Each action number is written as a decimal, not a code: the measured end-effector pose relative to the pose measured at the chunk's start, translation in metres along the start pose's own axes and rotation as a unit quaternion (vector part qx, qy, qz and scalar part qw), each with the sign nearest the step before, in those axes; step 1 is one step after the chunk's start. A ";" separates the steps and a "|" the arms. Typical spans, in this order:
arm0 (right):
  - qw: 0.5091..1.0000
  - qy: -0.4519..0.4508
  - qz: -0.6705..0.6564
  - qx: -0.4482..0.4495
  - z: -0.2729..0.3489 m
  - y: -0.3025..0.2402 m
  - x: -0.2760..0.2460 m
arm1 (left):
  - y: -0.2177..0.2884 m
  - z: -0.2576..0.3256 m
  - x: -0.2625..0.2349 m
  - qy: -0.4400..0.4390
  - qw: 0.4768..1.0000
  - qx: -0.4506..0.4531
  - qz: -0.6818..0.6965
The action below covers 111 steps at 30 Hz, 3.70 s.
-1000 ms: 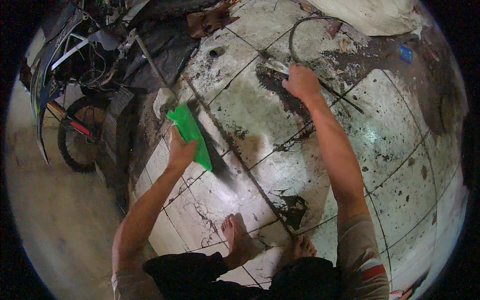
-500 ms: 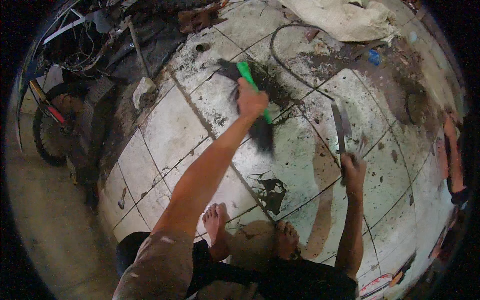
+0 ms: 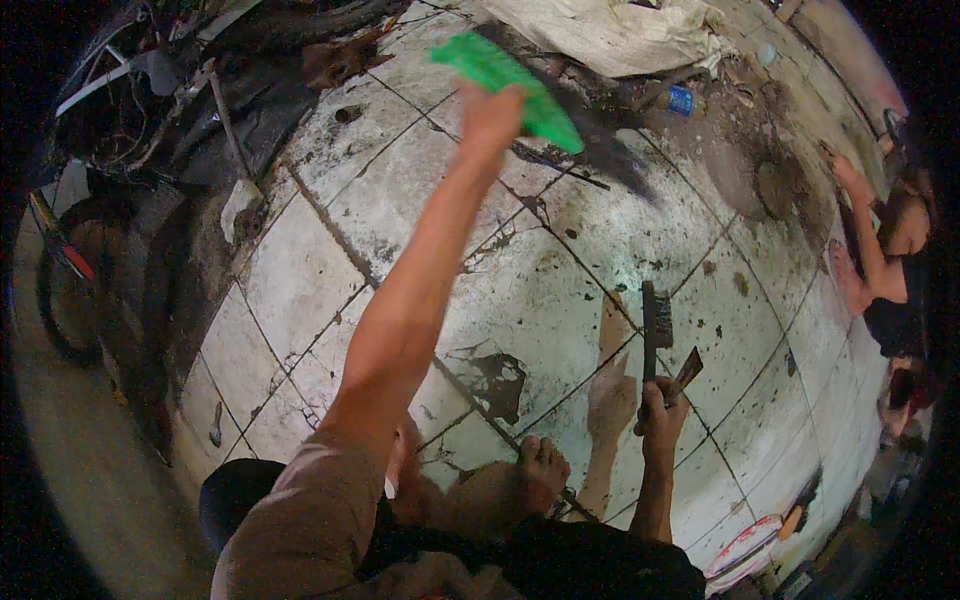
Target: The person sweeps a tiled floor using a green broom and a dustpan, gathering debris into a pile. Another person is visible nearby but not participating in the sweeping.
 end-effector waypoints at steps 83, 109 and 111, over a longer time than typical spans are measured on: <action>0.996 0.074 -0.010 -0.041 -0.003 0.098 -0.033 | 0.014 0.053 0.004 -0.583 0.548 0.443 -0.404; 0.987 0.111 0.044 -0.111 -0.002 0.100 -0.030 | -0.105 0.156 -0.115 -0.641 0.458 0.436 -0.436; 0.989 0.110 0.040 -0.094 -0.002 0.107 -0.034 | -0.015 0.137 -0.077 -0.503 0.509 0.530 -0.455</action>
Point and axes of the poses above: each hand's wrist, its own z-axis away from the middle knuckle, its own x-axis out of the palm, y = z × x, the point moved 7 cm from there along -z, towards the middle knuckle, and after that the axes turned 7 degrees about y, right-handed, at the moved point
